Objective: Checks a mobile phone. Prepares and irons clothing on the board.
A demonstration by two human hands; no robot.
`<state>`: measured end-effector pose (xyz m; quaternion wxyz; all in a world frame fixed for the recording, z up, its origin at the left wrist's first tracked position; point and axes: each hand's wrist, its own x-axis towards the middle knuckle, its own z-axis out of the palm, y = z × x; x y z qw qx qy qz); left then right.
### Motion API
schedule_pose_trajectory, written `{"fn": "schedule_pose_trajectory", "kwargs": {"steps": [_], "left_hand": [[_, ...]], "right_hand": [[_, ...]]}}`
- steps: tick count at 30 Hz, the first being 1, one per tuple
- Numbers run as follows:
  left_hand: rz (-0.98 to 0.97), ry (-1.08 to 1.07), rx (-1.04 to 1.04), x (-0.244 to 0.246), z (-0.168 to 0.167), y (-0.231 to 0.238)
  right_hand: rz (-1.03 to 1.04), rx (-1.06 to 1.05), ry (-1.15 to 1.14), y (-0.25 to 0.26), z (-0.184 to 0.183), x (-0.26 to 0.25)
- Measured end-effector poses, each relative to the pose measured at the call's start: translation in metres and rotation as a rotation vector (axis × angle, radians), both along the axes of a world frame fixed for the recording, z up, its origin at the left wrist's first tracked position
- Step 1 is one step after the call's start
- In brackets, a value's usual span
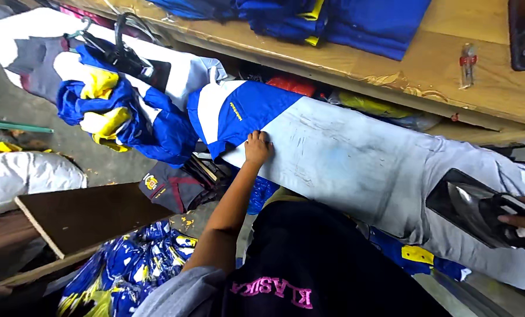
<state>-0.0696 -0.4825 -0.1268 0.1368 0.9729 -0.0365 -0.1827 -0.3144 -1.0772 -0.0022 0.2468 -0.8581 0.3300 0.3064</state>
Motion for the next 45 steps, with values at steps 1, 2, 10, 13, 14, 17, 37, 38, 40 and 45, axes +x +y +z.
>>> {"fn": "schedule_pose_trajectory", "kwargs": {"steps": [1,2,10,13,14,17,37,38,40,45], "left_hand": [[0.002,0.008,-0.042,0.000,0.002,0.004],[0.010,0.018,-0.092,0.000,0.004,0.008],[-0.016,0.106,-0.271,0.000,0.038,0.030],[-0.062,0.111,-0.262,0.011,0.062,0.056],[-0.059,0.123,-0.260,0.017,0.070,0.068],[0.046,0.141,-0.249,0.041,0.096,0.108],[0.204,0.110,-0.249,0.259,0.007,0.254],[0.221,0.160,-0.225,0.264,0.004,0.253],[0.260,0.223,-0.238,0.268,-0.004,0.254],[0.372,0.141,-0.454,0.267,-0.027,0.268]], "right_hand": [[0.023,0.012,0.008,-0.006,-0.003,0.000],[0.041,0.015,0.016,-0.013,-0.008,0.001],[0.084,-0.054,-0.042,0.012,-0.010,0.009],[0.097,-0.072,-0.142,0.055,-0.008,0.015],[0.114,-0.071,-0.203,0.071,-0.009,0.016],[0.133,-0.069,-0.311,0.136,-0.001,0.031],[0.234,-0.050,-0.236,0.531,0.008,0.262],[0.254,-0.045,-0.254,0.542,0.002,0.275],[0.281,-0.048,-0.245,0.566,-0.009,0.302],[0.323,-0.044,-0.300,0.584,-0.022,0.316]]}}
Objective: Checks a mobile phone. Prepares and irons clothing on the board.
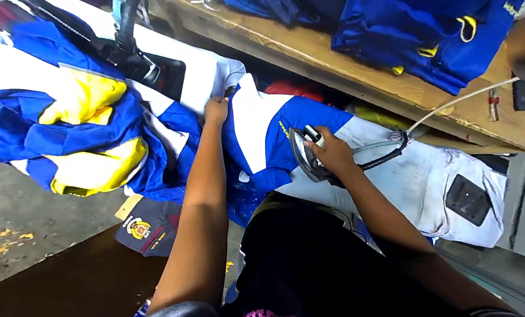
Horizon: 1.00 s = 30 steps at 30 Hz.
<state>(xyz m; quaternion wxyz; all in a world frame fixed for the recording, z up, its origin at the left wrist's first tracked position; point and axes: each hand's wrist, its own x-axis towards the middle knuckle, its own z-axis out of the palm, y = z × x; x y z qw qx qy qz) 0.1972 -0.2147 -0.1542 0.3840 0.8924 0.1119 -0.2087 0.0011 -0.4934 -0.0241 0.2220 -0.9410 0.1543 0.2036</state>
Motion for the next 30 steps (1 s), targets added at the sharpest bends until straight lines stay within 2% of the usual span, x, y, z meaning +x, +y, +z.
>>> {"fn": "schedule_pose_trajectory", "kwargs": {"steps": [5,10,13,17,22,30], "left_hand": [[0.152,0.024,-0.122,-0.001,-0.013,0.003],[0.231,0.039,-0.192,-0.001,-0.016,0.002],[0.214,0.038,-0.210,-0.003,-0.016,0.003],[0.066,-0.003,-0.178,-0.001,-0.016,0.013],[0.087,0.000,-0.283,-0.001,-0.025,0.015],[0.007,-0.006,-0.247,0.001,-0.023,0.018]], "right_hand": [[0.005,-0.095,0.020,0.012,-0.001,0.019],[0.078,-0.081,0.003,0.047,0.006,0.082],[0.123,-0.075,0.031,0.065,0.011,0.109],[0.189,-0.048,0.023,0.056,0.010,0.094],[0.268,-0.066,-0.008,0.036,0.002,0.053],[0.309,-0.021,0.004,0.101,0.009,0.110]]}}
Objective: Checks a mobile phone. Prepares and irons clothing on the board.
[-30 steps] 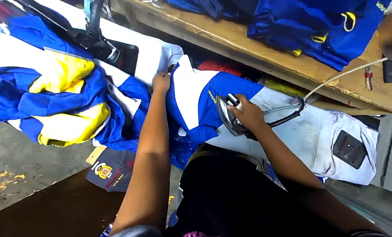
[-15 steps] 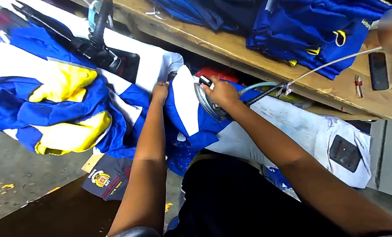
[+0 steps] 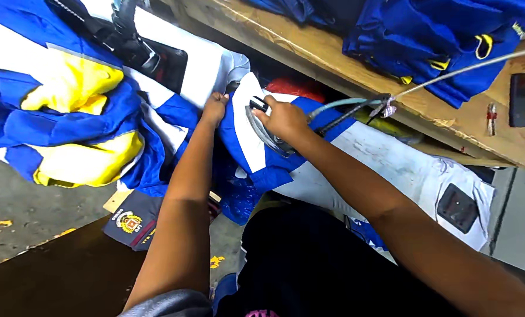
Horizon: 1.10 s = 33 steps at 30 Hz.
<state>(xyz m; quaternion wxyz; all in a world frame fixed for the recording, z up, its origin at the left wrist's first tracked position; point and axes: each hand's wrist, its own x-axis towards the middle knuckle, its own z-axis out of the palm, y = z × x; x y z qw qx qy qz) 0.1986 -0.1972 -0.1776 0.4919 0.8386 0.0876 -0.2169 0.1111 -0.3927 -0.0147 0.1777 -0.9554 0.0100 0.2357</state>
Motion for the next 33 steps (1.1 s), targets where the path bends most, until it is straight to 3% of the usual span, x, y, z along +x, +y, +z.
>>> {"fn": "schedule_pose_trajectory", "kwargs": {"steps": [8,12,16,20,25,33], "left_hand": [[-0.106,-0.202,0.237,-0.007,0.028,-0.003],[-0.117,-0.273,0.303,-0.006,0.043,-0.006],[-0.195,-0.192,0.341,0.005,0.070,-0.001],[-0.273,-0.185,0.393,0.018,0.093,0.003],[-0.323,-0.154,0.413,0.026,0.091,0.010],[-0.341,-0.081,0.430,0.035,0.083,0.008]], "right_hand": [[0.148,0.020,-0.083,-0.033,-0.010,-0.067],[0.122,0.006,-0.018,-0.005,-0.005,-0.039],[0.127,0.008,0.029,0.026,0.000,-0.009],[0.200,0.040,-0.015,0.008,-0.003,-0.033],[0.250,0.024,-0.054,-0.013,-0.011,-0.067],[0.145,0.023,0.024,0.042,0.002,-0.014]]}}
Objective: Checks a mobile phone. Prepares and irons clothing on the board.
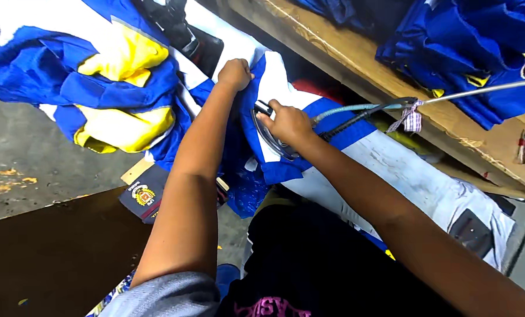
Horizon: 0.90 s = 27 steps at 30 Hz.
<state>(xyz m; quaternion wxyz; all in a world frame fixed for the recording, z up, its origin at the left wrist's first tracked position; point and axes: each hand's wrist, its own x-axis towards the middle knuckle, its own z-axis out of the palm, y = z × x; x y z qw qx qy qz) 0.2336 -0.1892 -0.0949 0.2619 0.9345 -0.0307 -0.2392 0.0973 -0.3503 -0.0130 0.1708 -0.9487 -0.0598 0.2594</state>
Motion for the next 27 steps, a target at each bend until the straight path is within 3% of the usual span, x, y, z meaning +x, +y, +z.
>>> {"fn": "schedule_pose_trajectory", "kwargs": {"steps": [8,16,23,27], "left_hand": [[0.044,-0.006,-0.001,-0.003,-0.005,0.001],[0.039,-0.023,0.041,-0.002,-0.004,-0.003],[0.076,-0.025,0.069,-0.006,-0.006,-0.008],[0.143,-0.173,-0.045,-0.038,0.013,-0.014]], "right_hand": [[0.193,0.004,-0.014,-0.050,-0.009,-0.053],[0.200,-0.002,0.005,-0.006,-0.005,-0.022],[0.324,0.029,-0.029,-0.076,-0.010,-0.063],[0.154,-0.047,-0.043,-0.115,0.000,-0.078]]}}
